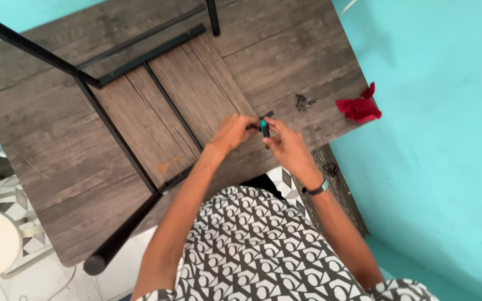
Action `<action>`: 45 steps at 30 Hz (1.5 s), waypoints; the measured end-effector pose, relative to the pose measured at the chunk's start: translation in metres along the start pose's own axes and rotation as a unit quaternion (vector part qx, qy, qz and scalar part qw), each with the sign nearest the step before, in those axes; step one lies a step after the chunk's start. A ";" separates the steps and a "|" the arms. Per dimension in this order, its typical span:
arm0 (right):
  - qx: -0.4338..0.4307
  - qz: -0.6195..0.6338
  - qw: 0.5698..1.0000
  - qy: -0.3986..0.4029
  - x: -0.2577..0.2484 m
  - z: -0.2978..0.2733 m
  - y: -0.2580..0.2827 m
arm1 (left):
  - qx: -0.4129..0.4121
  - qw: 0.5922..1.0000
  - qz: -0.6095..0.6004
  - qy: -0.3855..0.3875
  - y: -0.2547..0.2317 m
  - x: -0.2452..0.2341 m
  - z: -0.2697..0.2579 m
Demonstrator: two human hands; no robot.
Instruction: The person assembles a table by attaching metal legs to a wooden tabletop using a screwdriver. They position the legs, insert screws, and tighten them to secure the frame to the tabletop.
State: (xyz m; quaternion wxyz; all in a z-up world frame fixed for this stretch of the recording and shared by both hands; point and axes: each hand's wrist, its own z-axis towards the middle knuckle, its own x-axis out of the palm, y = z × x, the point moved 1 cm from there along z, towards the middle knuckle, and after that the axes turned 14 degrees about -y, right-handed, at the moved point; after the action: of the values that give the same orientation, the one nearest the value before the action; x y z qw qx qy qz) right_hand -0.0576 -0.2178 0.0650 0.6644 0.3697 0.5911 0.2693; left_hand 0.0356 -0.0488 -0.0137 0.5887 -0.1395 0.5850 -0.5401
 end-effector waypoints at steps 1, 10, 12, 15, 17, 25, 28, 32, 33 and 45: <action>0.004 -0.054 0.998 0.015 -0.004 0.003 0.004 | -0.063 0.997 -0.015 0.029 -0.002 -0.001 -0.001; -0.095 -0.123 0.983 0.099 -0.024 0.030 0.008 | -0.123 0.990 -0.041 0.046 -0.026 -0.010 0.005; -0.168 -0.103 0.978 0.065 -0.022 0.024 0.003 | -0.127 0.990 -0.020 0.059 -0.025 -0.009 0.003; -0.295 -0.120 0.945 -0.071 -0.013 0.013 -0.002 | -0.114 0.992 0.002 0.056 -0.023 -0.005 0.000; -0.242 -0.128 0.943 -0.190 -0.002 -0.009 -0.006 | -0.069 0.997 -0.004 0.015 -0.022 0.002 -0.002; 0.030 0.051 0.977 -0.205 0.033 -0.025 -0.021 | -0.042 0.997 -0.006 -0.056 -0.010 0.019 -0.013; -0.061 -0.021 0.977 -0.201 0.022 -0.009 -0.034 | -0.016 0.995 0.046 -0.087 -0.017 0.034 -0.024; -0.008 -0.014 0.984 -0.179 0.005 -0.004 -0.069 | -0.006 0.995 0.073 -0.072 -0.021 0.064 -0.072; 0.025 0.041 0.983 -0.176 0.003 -0.005 -0.082 | 0.002 0.997 0.062 -0.049 -0.017 0.071 -0.086; 0.073 0.153 0.926 -0.336 -0.056 0.004 -0.170 | -0.148 0.958 0.144 -0.201 0.062 0.118 -0.069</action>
State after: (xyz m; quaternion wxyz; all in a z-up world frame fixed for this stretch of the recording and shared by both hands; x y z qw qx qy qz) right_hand -0.0762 -0.3617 -0.0398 0.7455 0.5724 0.2877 0.1839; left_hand -0.0248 -0.0870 -0.1457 0.7387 -0.2445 0.5418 -0.3178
